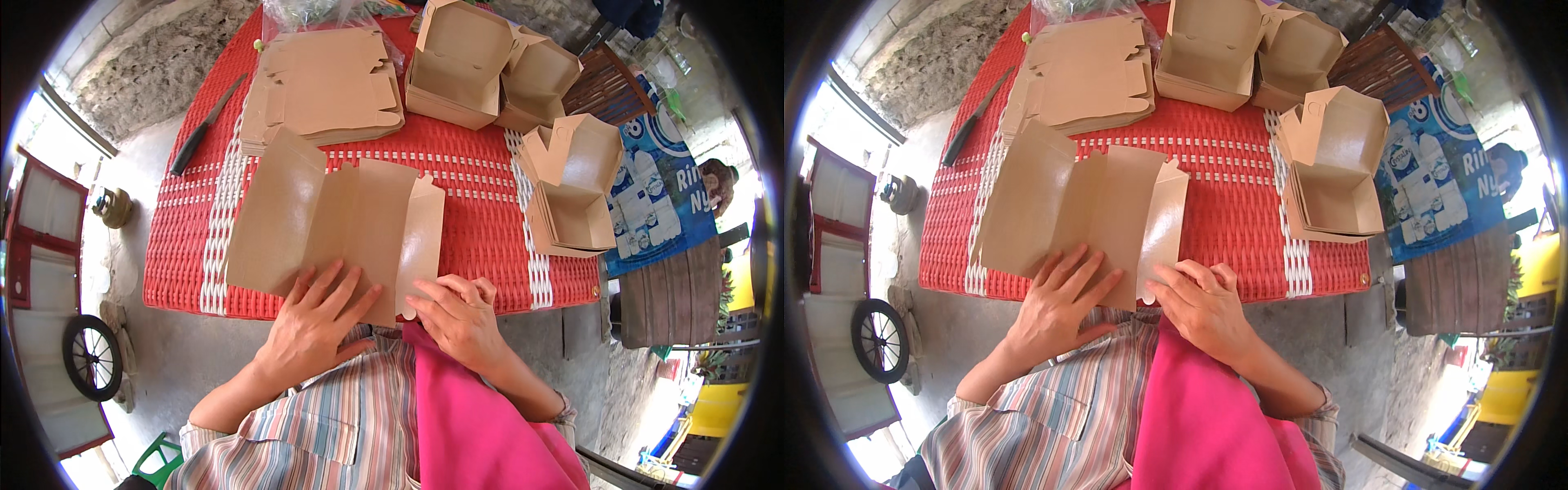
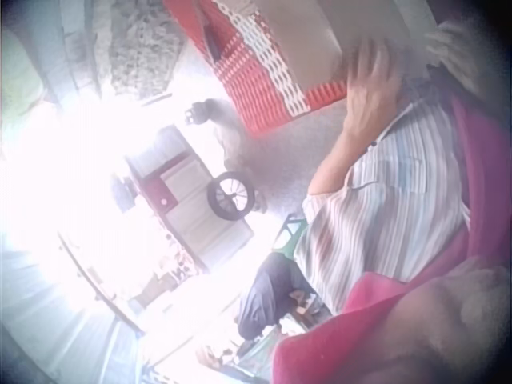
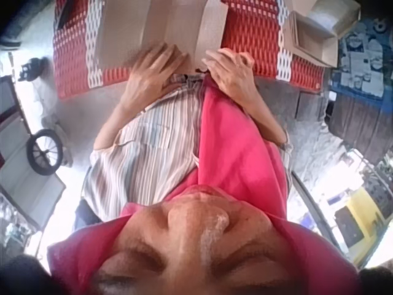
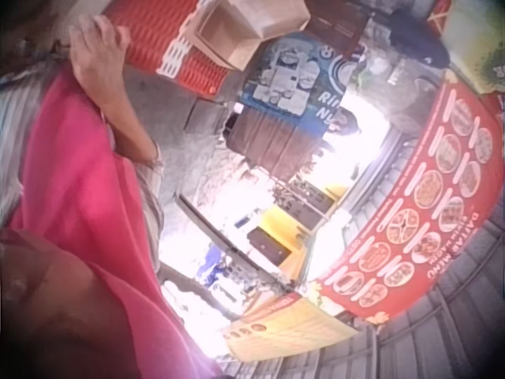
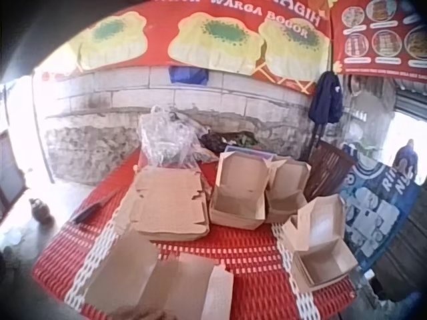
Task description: The person assembles flat cardboard food containers by folding the sides and interlocking the tabs to form a box shape. They handle the cardboard pieces by hand, folding them into a three-dimensional container and stacking the finished boxes on the table.
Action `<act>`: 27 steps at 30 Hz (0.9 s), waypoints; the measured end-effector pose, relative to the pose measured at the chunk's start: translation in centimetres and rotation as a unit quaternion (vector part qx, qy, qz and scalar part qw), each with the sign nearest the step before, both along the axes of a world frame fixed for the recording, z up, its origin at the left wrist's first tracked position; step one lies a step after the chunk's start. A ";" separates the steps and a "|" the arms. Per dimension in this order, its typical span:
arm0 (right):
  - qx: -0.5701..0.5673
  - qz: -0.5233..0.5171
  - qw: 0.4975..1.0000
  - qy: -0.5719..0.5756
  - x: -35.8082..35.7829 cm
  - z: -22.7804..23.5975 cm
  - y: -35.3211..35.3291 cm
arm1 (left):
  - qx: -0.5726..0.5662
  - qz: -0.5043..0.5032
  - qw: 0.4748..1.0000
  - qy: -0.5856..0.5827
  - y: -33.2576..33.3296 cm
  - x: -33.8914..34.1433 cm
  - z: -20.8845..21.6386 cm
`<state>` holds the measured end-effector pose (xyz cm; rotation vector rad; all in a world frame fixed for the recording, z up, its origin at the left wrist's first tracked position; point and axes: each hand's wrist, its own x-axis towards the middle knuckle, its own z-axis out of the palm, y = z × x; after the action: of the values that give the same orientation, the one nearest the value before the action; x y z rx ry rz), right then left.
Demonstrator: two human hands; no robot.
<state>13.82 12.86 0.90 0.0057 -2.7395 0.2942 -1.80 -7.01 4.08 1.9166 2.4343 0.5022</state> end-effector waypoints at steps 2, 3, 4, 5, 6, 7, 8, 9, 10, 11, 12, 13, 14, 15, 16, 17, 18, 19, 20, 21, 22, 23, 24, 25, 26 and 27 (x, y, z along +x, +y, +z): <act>0.015 -0.006 1.000 -0.011 0.6 -0.2 0.1 | 0.016 -0.013 1.000 0.023 0.0 0.2 -0.4; 0.003 -0.009 1.000 -0.012 0.8 -0.1 0.0 | 0.029 -0.019 0.999 0.037 -0.2 0.4 -1.3; -0.008 -0.012 1.000 -0.012 0.9 0.2 -0.1 | 0.042 -0.024 0.997 0.052 -0.2 0.5 -1.8; -0.020 -0.015 1.000 -0.013 0.9 0.3 -0.1 | 0.056 -0.020 0.997 0.052 -0.2 0.6 -2.0; -0.018 -0.010 1.000 -0.011 0.9 0.3 -0.2 | 0.071 -0.017 0.996 0.052 -0.1 0.8 -1.6; -0.016 -0.005 1.000 -0.010 0.9 0.2 -0.1 | 0.085 -0.014 0.995 0.053 0.1 1.0 -1.4; -0.015 0.001 1.000 -0.008 0.8 0.2 0.0 | 0.088 -0.010 0.996 0.012 0.2 1.0 -1.2; -0.012 0.008 1.000 -0.003 0.8 0.1 0.2 | 0.091 -0.004 0.995 -0.028 0.5 0.9 -1.0; -0.010 0.015 1.000 0.002 0.8 0.1 0.5 | 0.094 0.002 0.993 -0.069 0.7 0.7 -0.8; -0.007 0.022 1.000 0.007 0.7 0.0 0.7 | 0.100 0.005 0.991 -0.088 0.9 0.6 -0.7; -0.029 0.024 0.999 0.012 0.5 0.1 0.8 | 0.107 0.007 0.988 -0.107 1.1 0.4 -0.6; -0.052 0.025 0.998 0.017 0.3 0.1 0.9 | 0.113 0.009 0.986 -0.126 1.3 0.1 -0.5; -0.074 0.027 0.997 0.021 0.0 0.1 0.9 | 0.106 0.017 0.984 -0.144 1.5 -0.3 -0.5; -0.085 0.022 0.996 0.025 -0.3 0.3 0.9 | 0.099 0.027 0.981 -0.162 1.7 -0.7 -0.7; -0.096 0.017 0.995 0.030 -0.7 0.6 1.0 | 0.092 0.036 0.979 -0.180 1.8 -1.0 -0.7; -0.107 0.012 0.994 0.034 -1.1 0.7 1.0 | 0.098 0.060 0.971 -0.209 2.0 -1.1 -0.7; -0.114 -0.002 0.993 0.036 -1.4 0.7 1.0 | 0.105 0.083 0.962 -0.240 2.4 -1.1 -0.6; -0.120 -0.015 0.992 0.039 -1.8 0.7 1.0 | 0.112 0.106 0.951 -0.269 2.7 -1.1 -0.6; -0.127 -0.029 0.991 0.041 -2.0 0.6 1.0 | 0.110 0.112 0.946 -0.284 2.8 -1.0 -0.7; -0.133 -0.037 0.989 0.045 -2.3 0.4 1.0 | 0.108 0.119 0.941 -0.298 2.9 -0.9 -0.8; -0.138 -0.045 0.988 0.049 -2.4 0.1 1.1 | 0.106 0.126 0.936 -0.312 3.0 -0.9 -0.8; -0.144 -0.053 0.987 0.053 -2.5 -0.1 1.2 | 0.115 0.121 0.944 -0.284 3.2 -0.8 -0.9; -0.152 -0.060 0.985 0.049 -2.6 -0.1 1.1 | 0.125 0.116 0.951 -0.257 3.4 -0.8 -1.0; -0.160 -0.066 0.984 0.045 -2.7 -0.2 1.1 | 0.134 0.112 0.958 -0.229 3.6 -0.8 -1.1; -0.168 -0.073 0.982 0.041 -2.8 -0.2 1.1 | 0.127 0.115 0.967 -0.189 3.7 -0.6 -1.0; -0.168 -0.086 0.982 0.031 -2.9 -0.1 1.0 | 0.120 0.118 0.974 -0.149 3.8 -0.5 -1.0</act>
<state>10.96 13.83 0.84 -0.3052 -2.5739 0.6893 -2.31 -3.20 3.10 1.4835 2.4998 1.0520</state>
